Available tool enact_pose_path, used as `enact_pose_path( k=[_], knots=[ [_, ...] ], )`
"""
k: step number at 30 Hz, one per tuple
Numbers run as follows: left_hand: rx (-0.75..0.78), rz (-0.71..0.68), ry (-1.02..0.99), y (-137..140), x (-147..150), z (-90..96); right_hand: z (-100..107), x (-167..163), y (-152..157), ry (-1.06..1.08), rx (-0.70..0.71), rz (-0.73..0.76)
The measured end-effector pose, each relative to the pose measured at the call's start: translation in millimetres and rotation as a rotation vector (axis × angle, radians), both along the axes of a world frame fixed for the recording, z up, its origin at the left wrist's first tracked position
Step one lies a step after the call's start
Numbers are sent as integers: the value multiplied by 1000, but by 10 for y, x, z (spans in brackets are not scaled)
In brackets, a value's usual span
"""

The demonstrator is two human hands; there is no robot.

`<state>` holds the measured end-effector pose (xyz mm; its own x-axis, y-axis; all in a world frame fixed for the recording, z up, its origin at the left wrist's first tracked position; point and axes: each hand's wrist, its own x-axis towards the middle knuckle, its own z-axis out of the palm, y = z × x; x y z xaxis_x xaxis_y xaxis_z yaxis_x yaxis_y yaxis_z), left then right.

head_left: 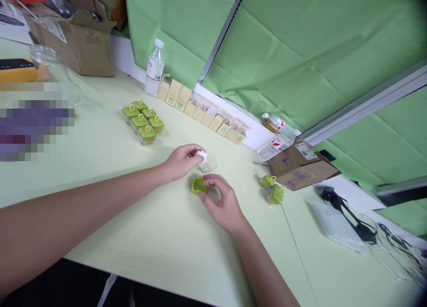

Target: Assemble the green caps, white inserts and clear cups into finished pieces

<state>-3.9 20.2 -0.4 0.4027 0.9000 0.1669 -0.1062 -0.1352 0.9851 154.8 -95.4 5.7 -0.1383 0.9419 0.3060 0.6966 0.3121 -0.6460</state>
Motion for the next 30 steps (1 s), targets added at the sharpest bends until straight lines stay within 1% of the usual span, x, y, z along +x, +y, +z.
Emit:
enact_pose_path(
  k=[2,4,6,10,13,16,19,22,24,26,28,30],
  knots=[
    [48,-37,1,-23,-5,15,32,20,-8,32,15,-20],
    [122,-42,18,-20,-12,12,47,25,-13,43,36,-39],
    [195,14,81,19,-30,-5,39,20,-15,29,36,-37],
    [325,165,343,167,-111,-47,-7,8,-21,-24,9,16],
    [456,216,494,249,-167,-72,-28,10,-25,-38,-5,24],
    [528,167,557,266,-179,-106,-29,17,-24,-32,-23,18],
    [568,38,550,252,-163,-137,-28,24,-20,-31,-39,6],
    [631,-76,524,234,-162,-129,-32,27,-17,-30,-51,-4],
    [680,-66,546,222,-183,-94,-34,30,-15,-29,-59,-6],
    [708,3,620,207,-218,-46,-35,34,-13,-30,-63,-5],
    [696,45,749,187,-260,-2,-36,38,-12,-32,-59,-7],
    [656,30,880,167,-293,24,-36,40,-12,-35,-55,-10]
  ],
)
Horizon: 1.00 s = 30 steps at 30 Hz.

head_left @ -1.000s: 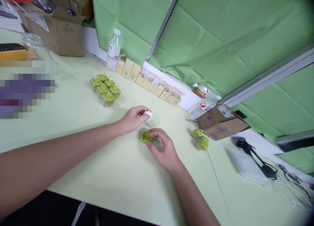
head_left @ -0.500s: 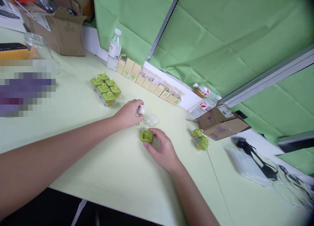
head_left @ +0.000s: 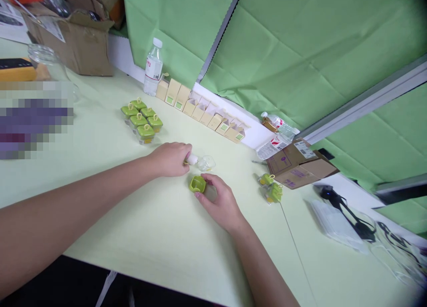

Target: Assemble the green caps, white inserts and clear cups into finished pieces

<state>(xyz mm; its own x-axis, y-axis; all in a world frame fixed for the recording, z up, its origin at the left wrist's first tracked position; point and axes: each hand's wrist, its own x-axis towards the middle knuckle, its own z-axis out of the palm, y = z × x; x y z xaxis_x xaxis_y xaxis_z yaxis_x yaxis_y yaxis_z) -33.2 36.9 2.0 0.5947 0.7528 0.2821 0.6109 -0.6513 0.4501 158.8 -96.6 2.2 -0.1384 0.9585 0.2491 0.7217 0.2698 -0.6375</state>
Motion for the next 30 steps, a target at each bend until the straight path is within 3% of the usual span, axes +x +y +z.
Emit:
enact_pose_path(
  k=[3,12,19,24,30],
  knots=[
    [-56,15,78,-12,-15,2,8,-6,0,10,12,7],
    [-116,-51,-37,-87,31,105,35,-1,4,63,83,-77],
    [-45,-330,-244,-363,133,176,59,-1,-8,154,135,-60],
    [-43,-370,-323,-403,164,120,22,34,20,250,147,-121],
    [-43,-370,-106,-379,115,44,29,98,46,278,234,-244]
  ],
)
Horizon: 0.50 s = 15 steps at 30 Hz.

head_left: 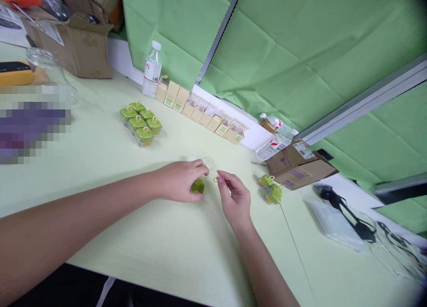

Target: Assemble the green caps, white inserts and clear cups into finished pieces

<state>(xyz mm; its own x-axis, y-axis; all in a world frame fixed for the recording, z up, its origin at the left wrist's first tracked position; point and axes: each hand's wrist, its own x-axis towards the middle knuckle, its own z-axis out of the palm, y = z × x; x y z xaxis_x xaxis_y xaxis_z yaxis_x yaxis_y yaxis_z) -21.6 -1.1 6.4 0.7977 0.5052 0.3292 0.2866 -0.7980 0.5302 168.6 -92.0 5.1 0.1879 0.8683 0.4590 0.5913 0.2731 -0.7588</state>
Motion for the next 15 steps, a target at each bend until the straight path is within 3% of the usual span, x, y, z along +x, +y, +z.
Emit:
enact_pose_path(
  k=[4,9,15],
  knots=[
    [40,1,121,-7,22,-65,14,-13,-19,-16,-24,1],
    [127,-22,-12,-31,59,-10,42,-86,-71,-74,-69,48],
    [208,-59,-70,-71,79,38,93,-128,-101,-359,7,39]
  ],
)
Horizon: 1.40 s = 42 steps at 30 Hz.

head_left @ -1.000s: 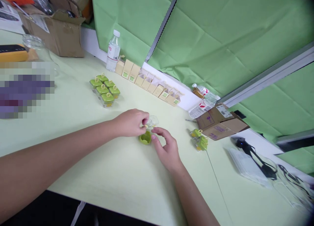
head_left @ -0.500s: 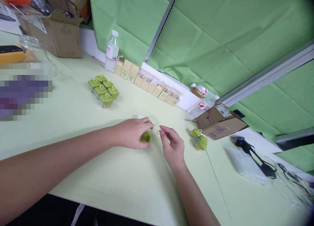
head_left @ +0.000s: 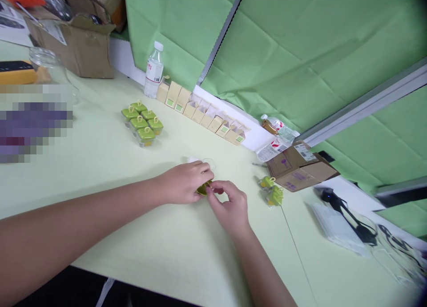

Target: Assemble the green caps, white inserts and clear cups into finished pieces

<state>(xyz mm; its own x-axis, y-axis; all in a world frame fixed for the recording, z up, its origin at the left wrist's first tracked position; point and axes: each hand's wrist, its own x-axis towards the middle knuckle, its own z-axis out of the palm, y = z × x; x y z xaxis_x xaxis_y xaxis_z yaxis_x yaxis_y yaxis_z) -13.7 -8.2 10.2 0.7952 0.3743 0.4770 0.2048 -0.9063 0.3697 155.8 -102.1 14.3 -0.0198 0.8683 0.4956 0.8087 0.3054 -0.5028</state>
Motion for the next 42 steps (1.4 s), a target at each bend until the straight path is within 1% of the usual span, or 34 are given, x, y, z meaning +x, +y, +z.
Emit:
enact_pose_path(
  k=[2,6,8,11,14,23,26,29,31,33,34,35,36,39,40,42],
  knots=[
    [53,14,17,-24,16,-5,0,-24,0,-61,30,-7],
    [217,78,53,-86,61,-10,-4,-84,-9,-113,63,-49],
    [251,75,52,-115,78,-10,3,-108,-18,-134,59,-79],
    [233,50,24,-136,92,-15,25,-134,-29,-149,38,-120],
    [202,42,-3,-130,100,-31,38,-154,-29,-115,9,-143],
    [173,10,-25,-124,111,-58,6,-212,-39,-79,-27,-192],
    [164,-1,-36,-115,111,-69,2,-202,-31,-103,-34,-168],
    [107,18,-80,-79,101,-64,13,-151,-35,-88,-23,-71],
    [81,47,-128,-50,84,-51,25,-105,-50,-44,34,-31],
    [90,66,-178,-32,65,-37,35,-67,-62,54,96,-78],
    [101,67,-201,-29,57,-32,38,-54,-62,137,100,-119],
    [110,63,-221,-31,51,-29,39,-45,-56,240,68,-143],
    [115,53,-237,-36,48,-26,39,-39,-44,350,3,-137],
    [88,16,-270,-54,46,-17,41,-35,10,617,-224,7],
    [64,-2,-275,-56,44,-12,45,-34,27,671,-262,42],
    [-5,-44,-300,-53,32,5,55,-28,48,746,-280,50]
  ],
)
